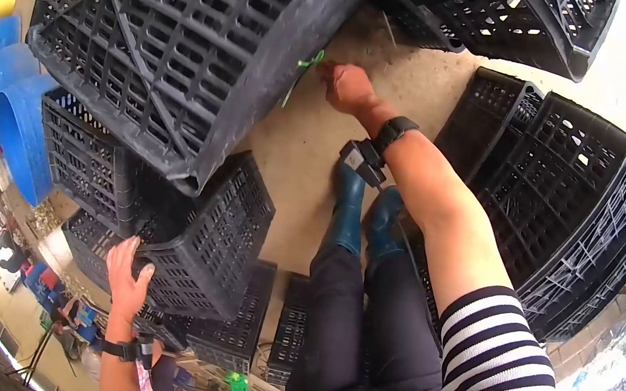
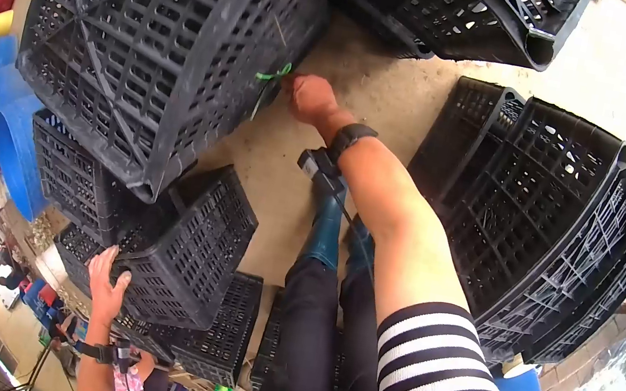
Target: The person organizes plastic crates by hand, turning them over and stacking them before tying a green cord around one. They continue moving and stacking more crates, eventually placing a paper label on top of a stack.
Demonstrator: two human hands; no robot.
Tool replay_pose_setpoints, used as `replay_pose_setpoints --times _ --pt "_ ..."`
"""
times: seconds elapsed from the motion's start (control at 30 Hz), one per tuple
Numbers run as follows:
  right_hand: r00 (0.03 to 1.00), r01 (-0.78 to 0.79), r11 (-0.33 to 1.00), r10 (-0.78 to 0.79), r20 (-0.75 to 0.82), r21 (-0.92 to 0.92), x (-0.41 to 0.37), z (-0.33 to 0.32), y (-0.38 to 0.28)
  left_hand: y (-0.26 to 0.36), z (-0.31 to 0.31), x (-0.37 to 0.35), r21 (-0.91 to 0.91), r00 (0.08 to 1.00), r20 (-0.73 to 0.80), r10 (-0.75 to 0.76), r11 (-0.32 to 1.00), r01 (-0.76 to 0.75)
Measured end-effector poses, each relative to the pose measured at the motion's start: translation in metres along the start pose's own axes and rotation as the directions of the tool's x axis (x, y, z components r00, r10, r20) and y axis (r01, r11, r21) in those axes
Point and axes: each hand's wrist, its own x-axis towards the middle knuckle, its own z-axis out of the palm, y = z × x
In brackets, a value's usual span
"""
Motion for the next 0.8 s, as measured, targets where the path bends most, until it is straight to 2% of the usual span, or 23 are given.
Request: replay_pose_setpoints --times 0.07,0.1,0.13,0.17,0.2,0.27,0.33,0.37,0.4,0.43,0.5,0.53,0.57,0.63,0.67,0.7,0.73,0.8 --pt "0.997 0.0 1.0 0.002 0.081 -0.02 -0.008 0.004 -0.002 0.046 -0.019 0.028 -0.03 0.966 -0.232 0.116 0.992 -0.126" --pt "0.997 -0.006 1.0 0.007 0.079 -0.014 -0.015 0.006 -0.005 0.072 -0.031 0.048 -0.068 0.917 -0.329 0.223 0.964 -0.259" --pt "0.973 -0.006 0.997 0.023 0.229 -0.074 -0.02 0.008 -0.007 0.096 -0.04 0.072 -0.088 0.832 -0.451 0.323 0.912 -0.402" --pt "0.927 0.003 0.991 0.046 0.372 -0.131 -0.024 0.012 -0.007 0.125 -0.055 0.1 0.034 0.752 -0.501 0.429 0.877 -0.478" --pt "0.92 0.029 0.997 0.0 0.392 -0.067 -0.035 0.022 0.0 0.152 -0.067 0.129 0.155 0.675 -0.537 0.506 0.846 -0.51" --pt "0.95 -0.003 0.991 -0.039 0.308 0.137 -0.066 0.021 -0.003 0.187 -0.079 0.183 0.185 0.626 -0.562 0.541 0.82 -0.542" --pt "0.834 0.133 0.991 -0.107 0.541 -0.01 -0.11 0.042 -0.012 0.202 -0.079 0.222 0.152 0.642 -0.513 0.57 0.797 -0.585" --pt "0.672 0.055 0.995 0.026 0.74 -0.086 -0.138 0.03 -0.042 0.205 -0.072 0.237 0.155 0.622 -0.519 0.586 0.781 -0.605" --pt "0.619 0.191 0.981 -0.089 0.78 -0.039 -0.172 0.039 -0.053 0.206 -0.069 0.239 0.178 0.616 -0.517 0.594 0.779 -0.602" --pt "0.362 0.362 0.931 -0.197 0.911 0.057 -0.21 0.086 -0.036 0.207 -0.069 0.24 0.207 0.608 -0.521 0.6 0.779 -0.591" --pt "0.541 0.163 0.982 -0.171 0.824 0.096 -0.273 0.086 -0.056 0.205 -0.066 0.24 0.193 0.607 -0.529 0.594 0.78 -0.595" --pt "0.555 0.0 0.999 -0.028 0.831 0.033 -0.272 0.076 -0.066 0.209 -0.068 0.239 0.172 0.616 -0.529 0.584 0.784 -0.596" --pt "0.558 -0.005 0.999 -0.029 0.829 0.038 -0.266 0.066 -0.07 0.209 -0.069 0.24 0.174 0.615 -0.524 0.589 0.781 -0.6" --pt "0.656 -0.157 0.987 0.124 0.745 -0.026 -0.249 0.048 -0.079 0.208 -0.069 0.239 0.186 0.612 -0.516 0.599 0.776 -0.603" --pt "0.793 -0.259 0.963 0.167 0.586 0.076 -0.242 0.035 -0.083 0.208 -0.07 0.239 0.178 0.62 -0.517 0.59 0.783 -0.597" --pt "0.854 -0.32 0.935 0.215 0.473 0.155 -0.234 0.023 -0.089 0.208 -0.071 0.239 0.178 0.619 -0.523 0.585 0.786 -0.592" --pt "0.872 -0.358 0.91 0.245 0.423 0.211 -0.224 0.0 -0.099 0.208 -0.073 0.239 0.196 0.62 -0.521 0.586 0.789 -0.582" --pt "0.947 -0.305 0.859 0.23 0.224 0.412 -0.222 -0.033 -0.12 0.21 -0.074 0.236 0.199 0.62 -0.522 0.586 0.79 -0.579"
